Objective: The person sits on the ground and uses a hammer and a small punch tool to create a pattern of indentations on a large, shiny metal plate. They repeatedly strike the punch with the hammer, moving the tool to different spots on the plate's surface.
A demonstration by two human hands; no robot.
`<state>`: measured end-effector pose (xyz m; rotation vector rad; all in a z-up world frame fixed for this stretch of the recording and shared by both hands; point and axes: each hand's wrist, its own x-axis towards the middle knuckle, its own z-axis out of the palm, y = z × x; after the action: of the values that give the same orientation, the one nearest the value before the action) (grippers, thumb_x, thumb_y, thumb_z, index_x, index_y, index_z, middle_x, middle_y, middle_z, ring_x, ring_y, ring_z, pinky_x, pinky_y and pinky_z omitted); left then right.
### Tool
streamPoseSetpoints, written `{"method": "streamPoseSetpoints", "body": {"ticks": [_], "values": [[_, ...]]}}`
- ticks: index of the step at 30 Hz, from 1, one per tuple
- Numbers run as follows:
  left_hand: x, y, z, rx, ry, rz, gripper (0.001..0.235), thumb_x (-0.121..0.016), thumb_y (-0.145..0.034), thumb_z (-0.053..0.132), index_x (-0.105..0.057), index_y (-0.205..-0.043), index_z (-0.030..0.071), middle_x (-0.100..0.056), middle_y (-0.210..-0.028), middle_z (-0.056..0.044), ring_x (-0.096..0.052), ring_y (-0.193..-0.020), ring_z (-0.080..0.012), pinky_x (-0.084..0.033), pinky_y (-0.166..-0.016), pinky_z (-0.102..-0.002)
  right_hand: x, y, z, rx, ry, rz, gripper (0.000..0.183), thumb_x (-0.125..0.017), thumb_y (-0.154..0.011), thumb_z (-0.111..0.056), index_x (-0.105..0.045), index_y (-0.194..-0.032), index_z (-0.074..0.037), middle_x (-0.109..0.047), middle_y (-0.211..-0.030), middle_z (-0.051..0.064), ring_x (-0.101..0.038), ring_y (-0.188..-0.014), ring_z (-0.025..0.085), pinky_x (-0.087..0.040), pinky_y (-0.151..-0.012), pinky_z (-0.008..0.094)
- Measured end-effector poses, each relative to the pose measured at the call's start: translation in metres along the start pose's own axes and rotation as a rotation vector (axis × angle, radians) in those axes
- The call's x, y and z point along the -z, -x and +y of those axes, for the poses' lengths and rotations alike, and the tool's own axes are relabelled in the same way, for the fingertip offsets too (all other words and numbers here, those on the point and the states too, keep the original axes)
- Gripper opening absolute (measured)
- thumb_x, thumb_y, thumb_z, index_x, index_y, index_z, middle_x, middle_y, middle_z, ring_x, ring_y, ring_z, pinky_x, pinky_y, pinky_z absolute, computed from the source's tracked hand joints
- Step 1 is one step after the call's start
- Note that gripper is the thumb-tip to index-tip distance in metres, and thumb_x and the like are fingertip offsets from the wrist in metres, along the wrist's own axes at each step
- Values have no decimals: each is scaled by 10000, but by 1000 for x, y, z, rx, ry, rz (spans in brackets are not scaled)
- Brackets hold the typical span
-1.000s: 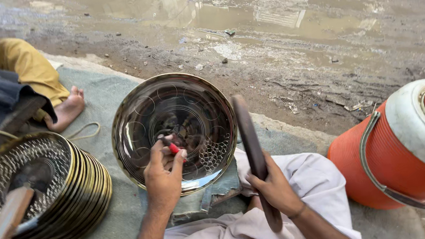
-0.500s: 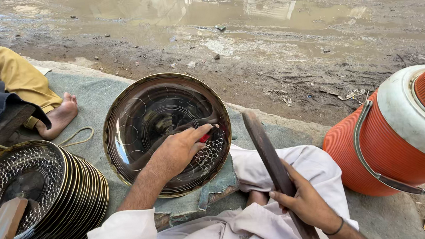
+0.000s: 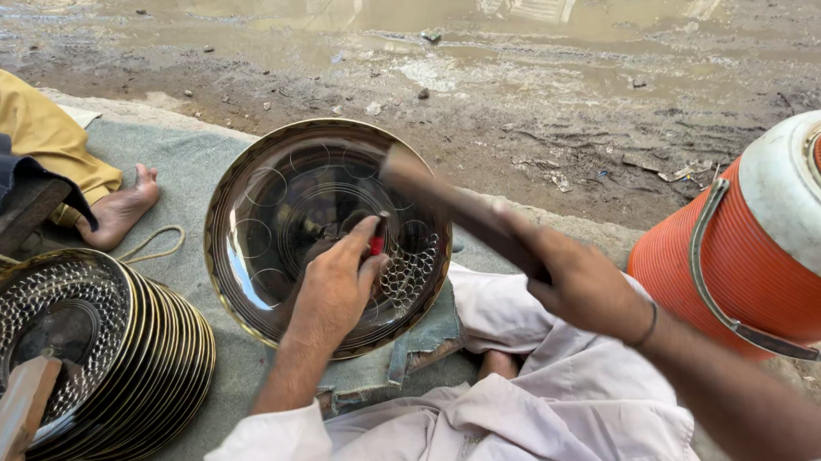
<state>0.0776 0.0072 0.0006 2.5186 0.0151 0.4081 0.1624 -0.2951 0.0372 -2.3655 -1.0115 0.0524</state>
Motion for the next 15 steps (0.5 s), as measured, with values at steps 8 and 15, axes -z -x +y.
{"method": "streamPoseSetpoints", "body": {"ticks": [8,15], "values": [[-29,29,8,309,294,372,448,-663,-990,163,-520,-1408,87,-755,-952,-124,-796,-851,-217,-673,-678,-348,71,-75,-80,237,576,-388,985,-600,-859,-50,-105,-1627,-418,-642,-1036,104,-710,-753,281,-599,-584,432],[-50,39,2,288,370,546,387,-679,-1025,147,-442,-1326,94,-750,-998,-128,-805,-900,-210,-697,-727,-298,76,-83,-105,312,784,-506,1017,-549,-878,-45,-92,-1664,-500,-637,-961,78,-697,-682,245,-591,-557,420]]}}
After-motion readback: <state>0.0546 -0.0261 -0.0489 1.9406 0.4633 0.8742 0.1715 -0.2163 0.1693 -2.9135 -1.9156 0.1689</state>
